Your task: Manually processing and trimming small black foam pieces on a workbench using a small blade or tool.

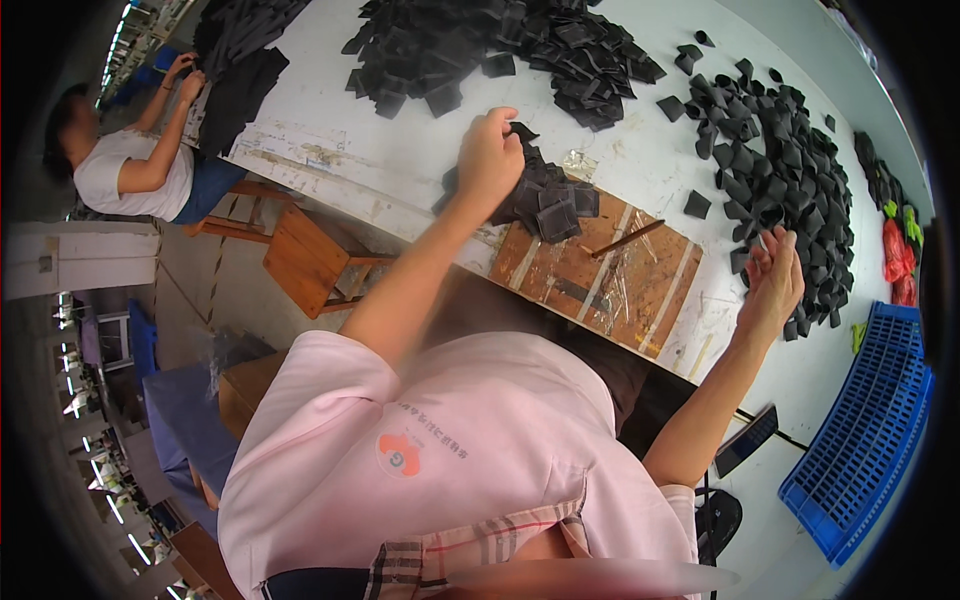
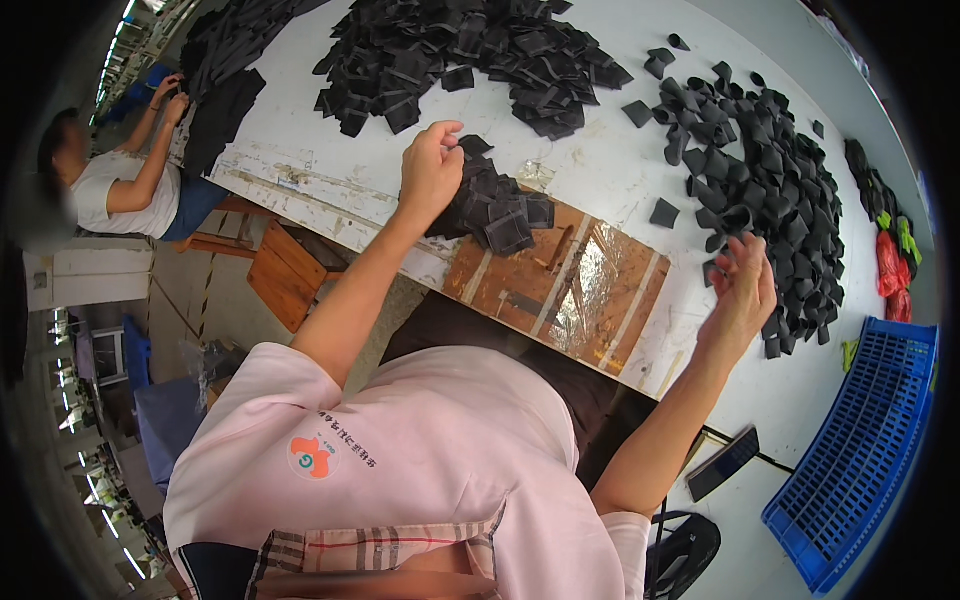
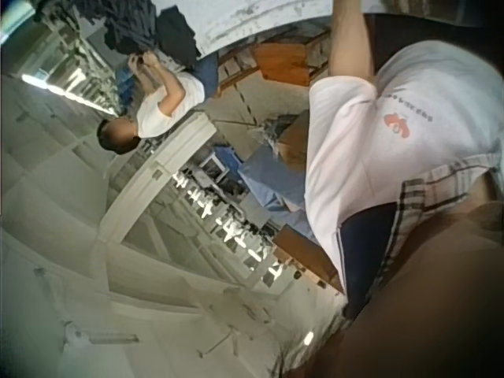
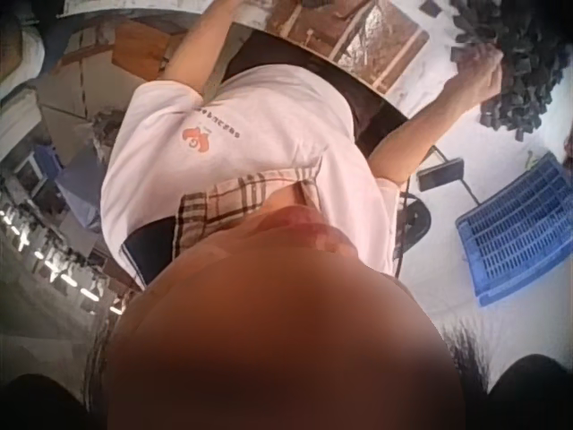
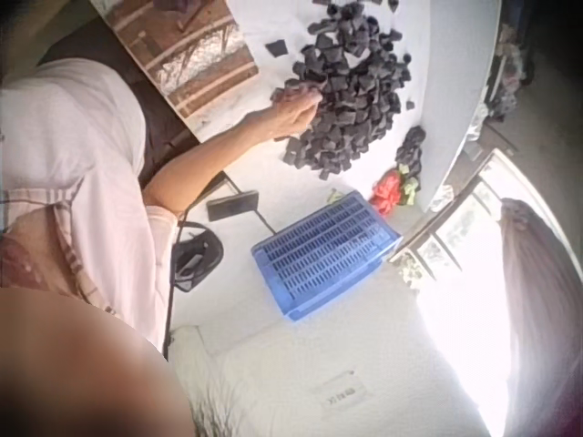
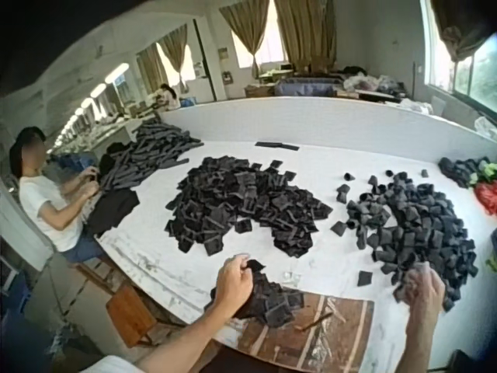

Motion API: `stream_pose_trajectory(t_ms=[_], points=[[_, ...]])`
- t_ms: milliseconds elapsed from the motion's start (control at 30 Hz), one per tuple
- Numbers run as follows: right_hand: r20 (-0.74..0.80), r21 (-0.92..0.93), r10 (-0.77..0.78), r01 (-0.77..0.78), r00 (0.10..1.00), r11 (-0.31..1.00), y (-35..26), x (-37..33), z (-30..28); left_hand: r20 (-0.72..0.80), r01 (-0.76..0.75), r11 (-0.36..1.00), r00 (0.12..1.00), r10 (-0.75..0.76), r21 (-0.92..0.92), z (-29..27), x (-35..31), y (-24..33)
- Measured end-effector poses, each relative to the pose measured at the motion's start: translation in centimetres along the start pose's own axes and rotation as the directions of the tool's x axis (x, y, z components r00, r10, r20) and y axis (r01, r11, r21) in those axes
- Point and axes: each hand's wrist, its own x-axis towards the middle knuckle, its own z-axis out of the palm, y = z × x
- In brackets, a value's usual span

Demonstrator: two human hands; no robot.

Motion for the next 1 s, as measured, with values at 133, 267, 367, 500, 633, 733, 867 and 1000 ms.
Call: stream_pose_trajectory(t_ms=[133,267,367,500,633,733,867,1000], points=[[0.068,0.007,0.097,-0.097,0.993,0.995,3.2,-1.1,-1.1,0.167,-0.181,0.956,0.975,0.144,0.230,0.5,3.4,-4.2],[0.196,0.016,0.290,-0.299,0.937,0.954,6.0,-4.5,-1.0,0.474,-0.334,0.889,0.866,0.159,0.312,0.2,3.7,-4.1],[0.243,-0.007,0.342,-0.351,0.908,0.936,6.7,-5.5,-1.0,0.545,-0.441,0.832,0.812,0.209,0.336,0.2,3.7,-4.6],[0.306,-0.065,0.353,-0.351,0.884,0.934,6.3,-5.8,-0.8,0.606,-0.512,0.799,0.757,0.245,0.316,0.0,3.7,-4.8],[0.348,-0.070,0.359,-0.358,0.866,0.931,5.9,-6.3,-0.3,0.544,-0.577,0.786,0.742,0.392,0.222,-0.1,3.5,-5.0],[0.372,-0.110,0.384,-0.370,0.845,0.922,6.2,-6.9,-0.1,0.625,-0.616,0.708,0.714,0.316,0.345,0.3,3.5,-5.1],[0.378,-0.145,0.402,-0.375,0.834,0.916,6.2,-7.5,-0.1,0.542,-0.592,0.732,0.758,0.364,0.337,0.5,3.7,-5.4],[0.379,-0.200,0.345,-0.288,0.859,0.936,5.4,-7.9,0.2,0.277,-0.342,0.917,0.919,0.281,0.204,-0.6,3.6,-4.3]])
